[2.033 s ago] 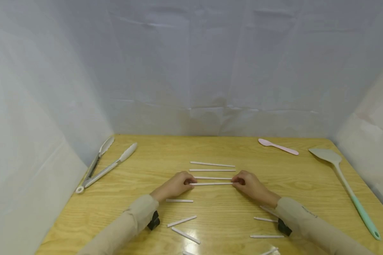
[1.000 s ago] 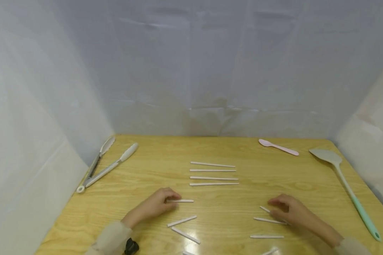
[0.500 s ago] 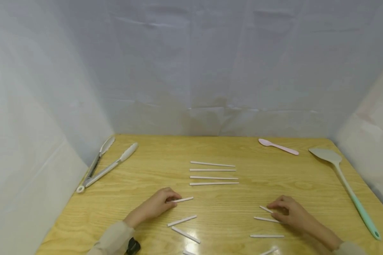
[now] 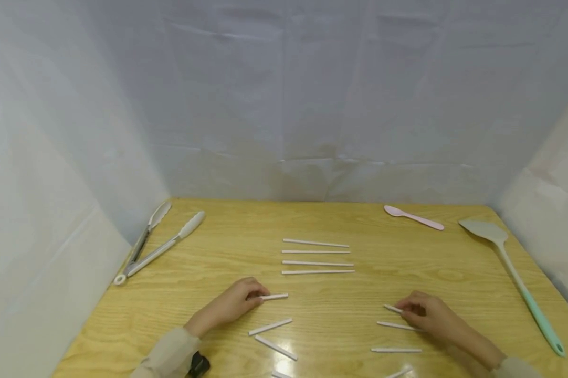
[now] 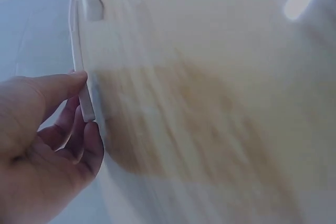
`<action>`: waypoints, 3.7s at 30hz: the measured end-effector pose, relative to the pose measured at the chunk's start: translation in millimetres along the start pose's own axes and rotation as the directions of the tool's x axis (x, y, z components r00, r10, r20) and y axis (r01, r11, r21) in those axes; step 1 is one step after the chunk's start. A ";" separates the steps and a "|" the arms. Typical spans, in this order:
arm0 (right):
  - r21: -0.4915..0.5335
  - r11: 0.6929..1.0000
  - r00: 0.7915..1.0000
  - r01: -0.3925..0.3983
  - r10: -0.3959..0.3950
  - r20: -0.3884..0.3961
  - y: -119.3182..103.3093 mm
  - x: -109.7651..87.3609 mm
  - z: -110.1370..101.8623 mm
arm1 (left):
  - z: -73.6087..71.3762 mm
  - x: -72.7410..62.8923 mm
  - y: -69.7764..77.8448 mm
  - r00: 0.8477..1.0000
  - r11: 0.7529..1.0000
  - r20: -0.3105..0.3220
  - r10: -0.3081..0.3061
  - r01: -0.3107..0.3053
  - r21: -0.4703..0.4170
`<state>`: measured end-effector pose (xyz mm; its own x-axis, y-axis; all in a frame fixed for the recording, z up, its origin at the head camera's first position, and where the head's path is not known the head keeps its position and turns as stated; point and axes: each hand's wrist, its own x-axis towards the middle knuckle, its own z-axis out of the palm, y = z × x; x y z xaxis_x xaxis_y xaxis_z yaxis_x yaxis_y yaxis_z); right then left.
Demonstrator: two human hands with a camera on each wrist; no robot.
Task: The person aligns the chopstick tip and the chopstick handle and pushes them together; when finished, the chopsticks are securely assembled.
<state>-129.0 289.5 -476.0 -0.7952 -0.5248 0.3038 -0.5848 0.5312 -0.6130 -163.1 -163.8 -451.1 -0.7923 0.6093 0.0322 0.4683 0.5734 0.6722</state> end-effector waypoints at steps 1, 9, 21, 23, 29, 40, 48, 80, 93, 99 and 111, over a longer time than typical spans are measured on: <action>-0.005 1.000 1.000 0.015 -0.015 -0.009 -1.7 3.2 0.4 | -0.1 0.9 0.7 1.000 1.000 0.001 0.004 -0.004 0.001; 0.024 0.998 0.998 0.064 -0.064 -0.026 -37.3 40.4 7.3 | -0.8 15.3 23.2 0.999 0.998 -0.007 0.036 -0.036 -0.045; 0.133 0.970 0.975 0.202 -0.187 -0.117 -84.8 80.0 21.5 | 1.8 32.7 56.2 0.992 0.984 -0.021 0.126 -0.128 -0.120; 0.139 0.970 0.976 0.200 -0.185 -0.115 -87.9 82.2 22.5 | 2.3 34.0 58.8 0.991 0.984 -0.025 0.128 -0.130 -0.122; 0.156 0.967 0.977 0.201 -0.187 -0.102 -94.1 86.2 23.8 | 2.7 36.3 64.8 0.991 0.983 -0.034 0.133 -0.136 -0.125; 0.139 0.970 0.977 0.202 -0.191 -0.091 -93.8 88.1 21.7 | 1.3 35.4 67.4 0.986 0.982 -0.045 0.159 -0.162 -0.093; 0.113 0.976 0.980 0.188 -0.178 -0.092 -94.8 88.4 19.0 | 0.7 34.9 69.4 0.982 0.980 -0.058 0.180 -0.185 -0.080; 0.054 0.960 0.926 0.273 -0.247 -0.287 -103.9 92.4 26.7 | 14.3 36.0 83.1 0.912 0.933 -0.285 0.295 -0.339 -0.118; 0.054 0.938 0.899 0.342 -0.310 -0.310 -107.2 93.2 31.2 | 17.6 30.0 85.4 0.872 0.919 -0.339 0.353 -0.390 -0.047; 0.025 0.952 0.914 0.306 -0.286 -0.289 -101.4 95.2 32.8 | 18.0 33.2 83.5 0.890 0.932 -0.327 0.319 -0.357 -0.062; -0.020 0.962 0.898 0.272 -0.261 -0.355 -80.8 95.4 15.6 | 4.9 36.9 83.2 0.926 0.963 -0.300 0.228 -0.261 -0.074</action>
<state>-155.1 186.2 -408.9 -0.6178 -0.3736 0.6920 -0.7823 0.3812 -0.4926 -151.5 -90.9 -397.6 -0.7444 0.5308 0.4051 0.6286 0.3524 0.6933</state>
